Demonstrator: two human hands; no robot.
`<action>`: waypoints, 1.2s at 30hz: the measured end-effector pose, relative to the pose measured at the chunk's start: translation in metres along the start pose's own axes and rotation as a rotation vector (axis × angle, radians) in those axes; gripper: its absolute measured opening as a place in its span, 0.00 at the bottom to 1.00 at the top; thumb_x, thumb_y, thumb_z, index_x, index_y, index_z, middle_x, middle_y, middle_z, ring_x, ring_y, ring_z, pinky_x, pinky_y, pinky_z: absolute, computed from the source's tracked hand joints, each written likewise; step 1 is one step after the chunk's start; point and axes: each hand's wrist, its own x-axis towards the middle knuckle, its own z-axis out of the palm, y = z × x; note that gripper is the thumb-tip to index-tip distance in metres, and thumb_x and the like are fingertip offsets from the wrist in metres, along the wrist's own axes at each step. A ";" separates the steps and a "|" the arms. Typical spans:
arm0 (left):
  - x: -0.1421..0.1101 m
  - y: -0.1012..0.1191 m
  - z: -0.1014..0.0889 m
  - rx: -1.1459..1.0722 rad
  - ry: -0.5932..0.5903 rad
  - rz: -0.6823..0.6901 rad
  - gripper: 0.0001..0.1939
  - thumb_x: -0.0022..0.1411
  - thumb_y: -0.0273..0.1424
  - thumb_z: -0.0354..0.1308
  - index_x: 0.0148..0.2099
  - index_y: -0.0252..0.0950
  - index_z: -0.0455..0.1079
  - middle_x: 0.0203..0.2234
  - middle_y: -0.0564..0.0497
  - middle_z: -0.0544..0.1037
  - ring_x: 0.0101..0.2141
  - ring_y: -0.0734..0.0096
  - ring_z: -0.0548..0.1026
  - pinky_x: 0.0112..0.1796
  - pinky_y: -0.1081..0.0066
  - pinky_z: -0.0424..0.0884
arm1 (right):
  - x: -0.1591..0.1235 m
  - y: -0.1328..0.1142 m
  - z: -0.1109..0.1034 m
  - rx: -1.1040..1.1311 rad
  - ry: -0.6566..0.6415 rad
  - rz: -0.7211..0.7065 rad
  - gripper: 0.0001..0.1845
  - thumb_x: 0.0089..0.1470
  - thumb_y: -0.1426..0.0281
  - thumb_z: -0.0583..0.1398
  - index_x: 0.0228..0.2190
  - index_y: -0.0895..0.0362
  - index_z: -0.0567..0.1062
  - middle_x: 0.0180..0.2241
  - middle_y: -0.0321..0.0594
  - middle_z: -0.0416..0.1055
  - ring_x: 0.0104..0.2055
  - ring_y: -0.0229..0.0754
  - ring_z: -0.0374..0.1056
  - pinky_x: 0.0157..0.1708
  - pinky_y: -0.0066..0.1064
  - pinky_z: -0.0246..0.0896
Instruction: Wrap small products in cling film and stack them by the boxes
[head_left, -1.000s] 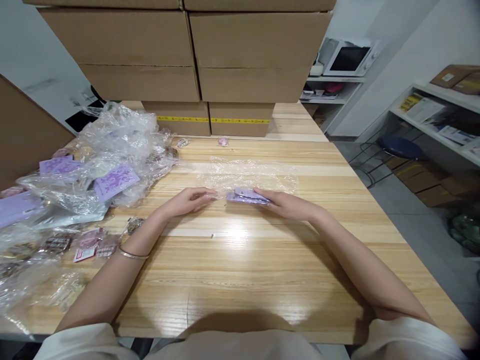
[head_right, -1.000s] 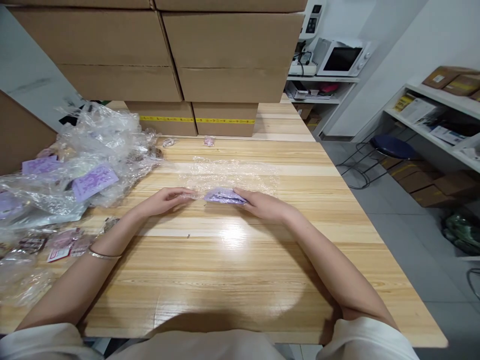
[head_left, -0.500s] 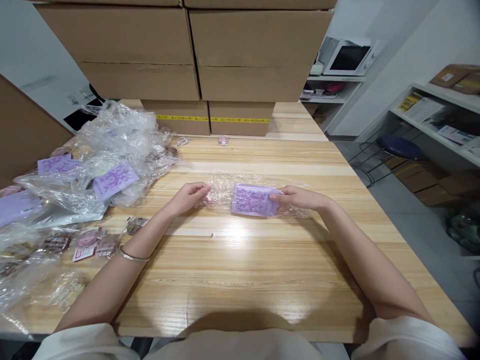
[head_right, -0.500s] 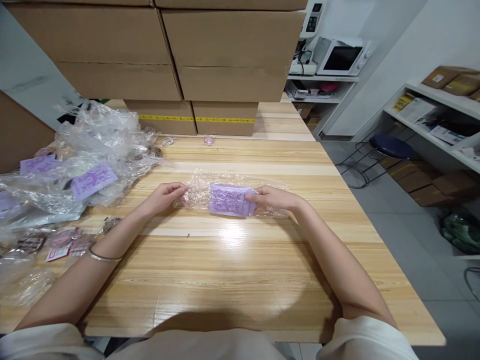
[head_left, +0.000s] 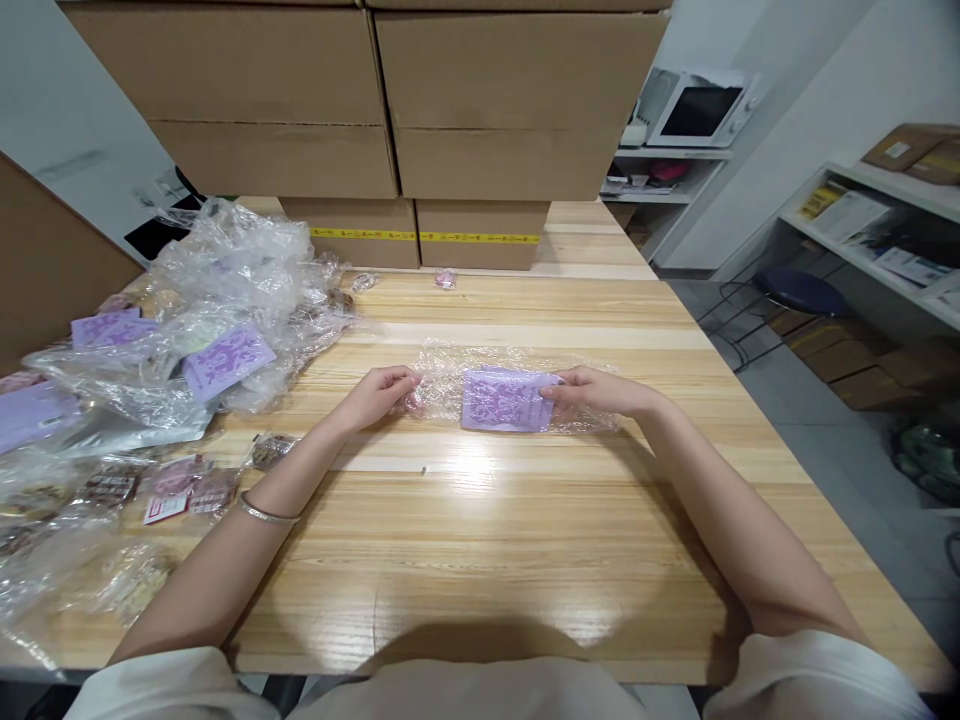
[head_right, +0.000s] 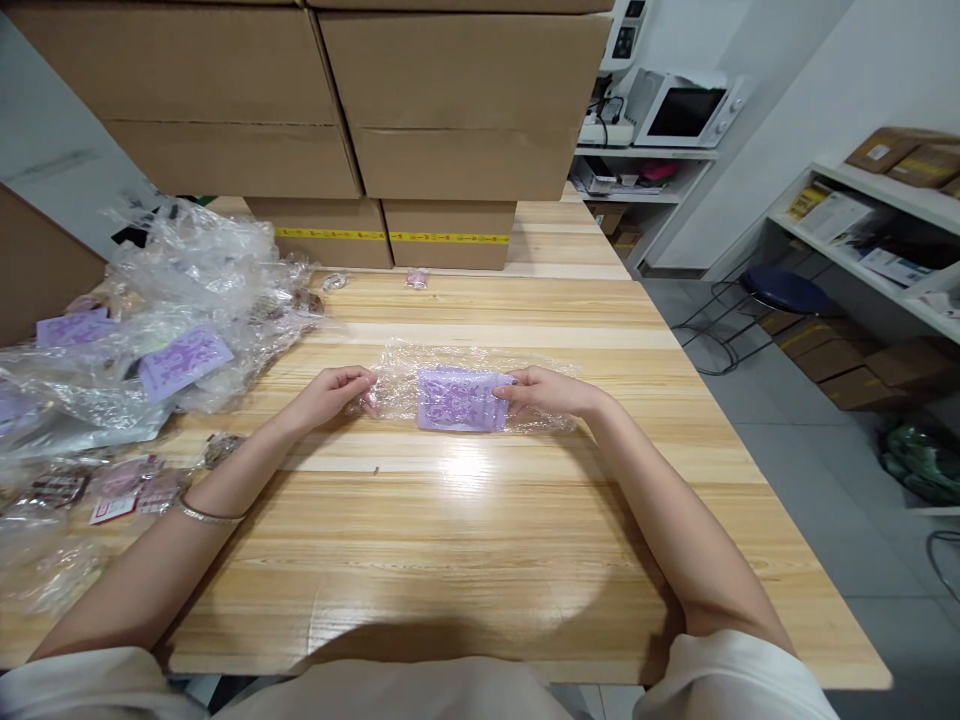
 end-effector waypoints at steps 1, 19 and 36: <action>0.000 0.000 0.000 -0.010 0.001 -0.010 0.24 0.58 0.54 0.58 0.33 0.36 0.72 0.24 0.50 0.78 0.27 0.66 0.76 0.27 0.72 0.67 | 0.000 0.000 0.000 -0.010 -0.001 0.006 0.25 0.52 0.48 0.61 0.33 0.59 0.78 0.33 0.42 0.79 0.36 0.43 0.73 0.43 0.36 0.67; -0.005 0.006 0.014 0.178 0.190 0.061 0.20 0.64 0.43 0.55 0.53 0.38 0.65 0.25 0.56 0.71 0.24 0.71 0.74 0.27 0.70 0.69 | 0.008 0.022 -0.014 -0.480 0.272 0.146 0.15 0.58 0.58 0.56 0.29 0.55 0.73 0.28 0.41 0.76 0.31 0.43 0.71 0.32 0.33 0.62; -0.020 0.022 0.055 0.895 -0.174 0.662 0.35 0.69 0.48 0.49 0.70 0.38 0.49 0.70 0.40 0.49 0.69 0.54 0.45 0.66 0.52 0.48 | 0.004 -0.011 0.072 -0.957 0.318 -0.339 0.36 0.63 0.54 0.52 0.66 0.59 0.56 0.68 0.49 0.52 0.70 0.52 0.45 0.67 0.49 0.46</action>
